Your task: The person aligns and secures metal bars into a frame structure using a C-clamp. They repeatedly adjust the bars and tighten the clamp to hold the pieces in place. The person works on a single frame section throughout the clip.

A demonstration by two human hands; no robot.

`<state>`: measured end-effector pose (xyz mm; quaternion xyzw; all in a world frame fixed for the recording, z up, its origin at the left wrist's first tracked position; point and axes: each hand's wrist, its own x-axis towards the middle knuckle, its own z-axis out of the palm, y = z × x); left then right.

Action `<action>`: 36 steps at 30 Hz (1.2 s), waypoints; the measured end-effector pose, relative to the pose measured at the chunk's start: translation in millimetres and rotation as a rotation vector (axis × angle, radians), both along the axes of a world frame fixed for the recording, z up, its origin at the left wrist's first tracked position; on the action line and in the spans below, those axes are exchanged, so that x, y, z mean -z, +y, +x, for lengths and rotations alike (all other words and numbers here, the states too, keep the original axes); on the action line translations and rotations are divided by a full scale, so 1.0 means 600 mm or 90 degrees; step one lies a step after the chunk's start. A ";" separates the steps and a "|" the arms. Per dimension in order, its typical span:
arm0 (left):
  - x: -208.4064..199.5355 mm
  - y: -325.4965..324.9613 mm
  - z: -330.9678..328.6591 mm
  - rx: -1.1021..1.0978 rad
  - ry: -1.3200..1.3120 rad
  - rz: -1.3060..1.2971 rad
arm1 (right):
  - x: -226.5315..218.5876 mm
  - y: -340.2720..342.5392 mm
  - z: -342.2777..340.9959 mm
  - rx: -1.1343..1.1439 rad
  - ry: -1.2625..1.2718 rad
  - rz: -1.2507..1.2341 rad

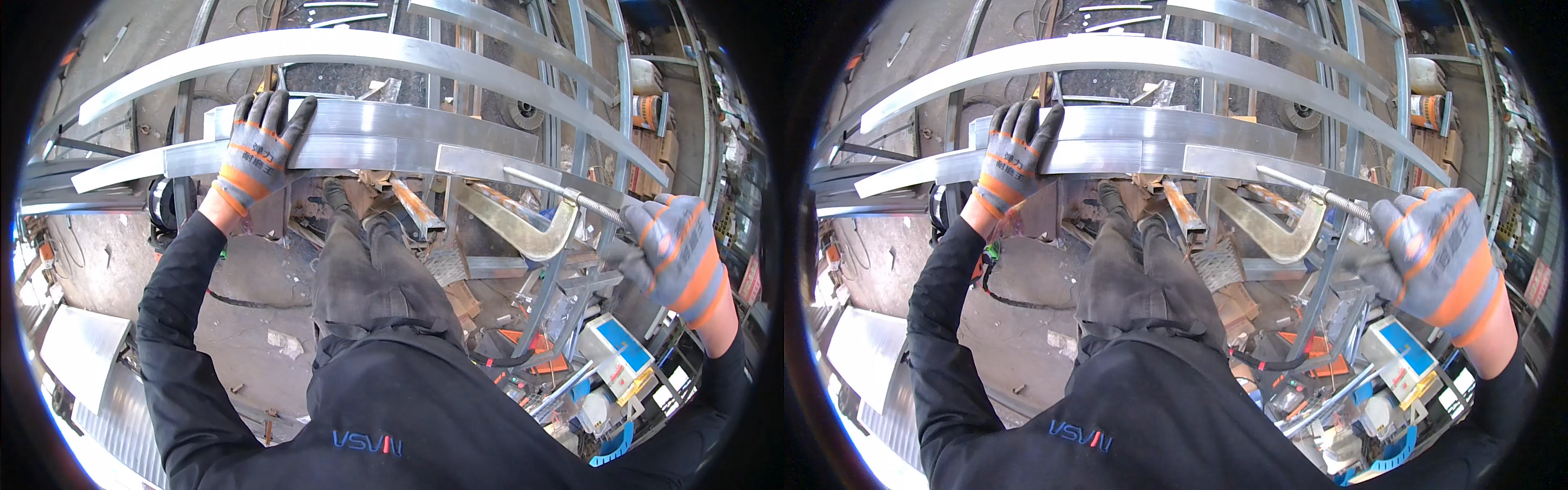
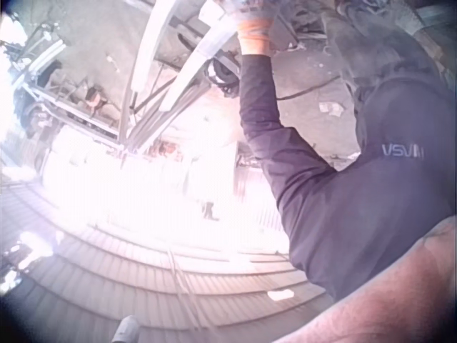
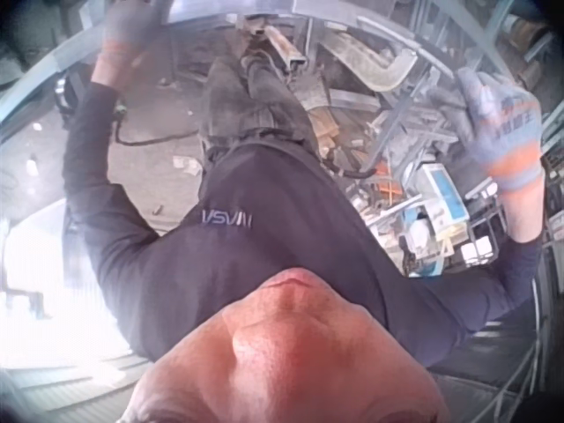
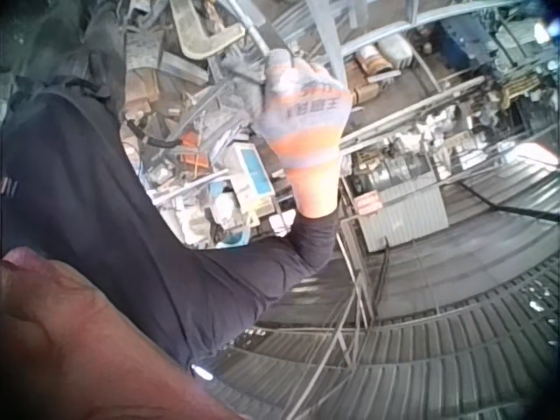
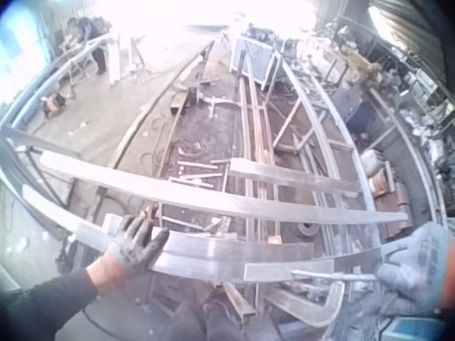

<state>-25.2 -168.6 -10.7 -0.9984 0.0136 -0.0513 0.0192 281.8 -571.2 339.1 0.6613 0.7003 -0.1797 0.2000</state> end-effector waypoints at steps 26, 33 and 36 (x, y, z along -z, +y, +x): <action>0.000 -0.004 -0.001 0.034 -0.076 0.003 | 0.000 -0.126 0.070 -0.004 -0.101 0.034; -0.042 -0.042 -0.012 -0.014 -0.025 0.053 | -0.024 -0.163 0.175 0.154 0.000 -0.123; -0.042 -0.045 -0.016 -0.021 -0.002 0.053 | -0.022 -0.224 0.219 0.366 0.079 -0.100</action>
